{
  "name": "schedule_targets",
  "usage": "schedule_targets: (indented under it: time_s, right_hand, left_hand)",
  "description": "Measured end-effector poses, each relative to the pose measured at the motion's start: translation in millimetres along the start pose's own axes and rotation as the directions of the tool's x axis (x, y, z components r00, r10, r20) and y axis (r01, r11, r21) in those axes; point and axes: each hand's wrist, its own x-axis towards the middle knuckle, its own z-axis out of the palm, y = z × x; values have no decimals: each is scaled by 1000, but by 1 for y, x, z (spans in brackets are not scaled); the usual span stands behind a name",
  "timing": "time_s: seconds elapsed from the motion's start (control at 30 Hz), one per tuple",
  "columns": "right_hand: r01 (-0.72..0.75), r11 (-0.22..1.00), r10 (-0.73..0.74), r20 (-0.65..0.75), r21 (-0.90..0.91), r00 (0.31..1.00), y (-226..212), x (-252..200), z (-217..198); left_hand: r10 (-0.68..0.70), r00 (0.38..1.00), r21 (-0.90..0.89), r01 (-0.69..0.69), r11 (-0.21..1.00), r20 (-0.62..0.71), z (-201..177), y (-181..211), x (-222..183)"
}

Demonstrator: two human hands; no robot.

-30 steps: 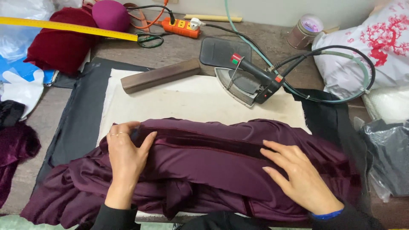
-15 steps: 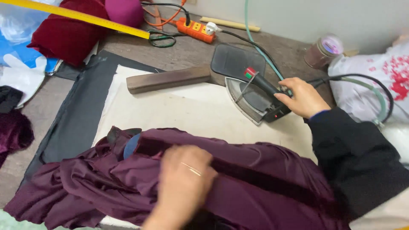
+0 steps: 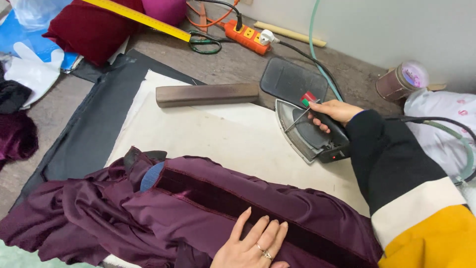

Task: Ironing and pressing the seams of a purple garment using a steam iron and a wooden clapper on a pressing table.

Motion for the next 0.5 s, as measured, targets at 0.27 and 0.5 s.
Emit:
schedule_targets:
  time_s: [0.27, 0.5]
  right_hand:
    - [16, 980, -60, -222, -196, 973, -19, -61, 42]
    - [-33, 727, -291, -351, -686, 890, -62, -206, 72]
  left_hand:
    - [-24, 998, -163, 34, 986, 64, -7, -3, 3]
    - [-173, 982, -199, 156, 967, -69, -31, -32, 8]
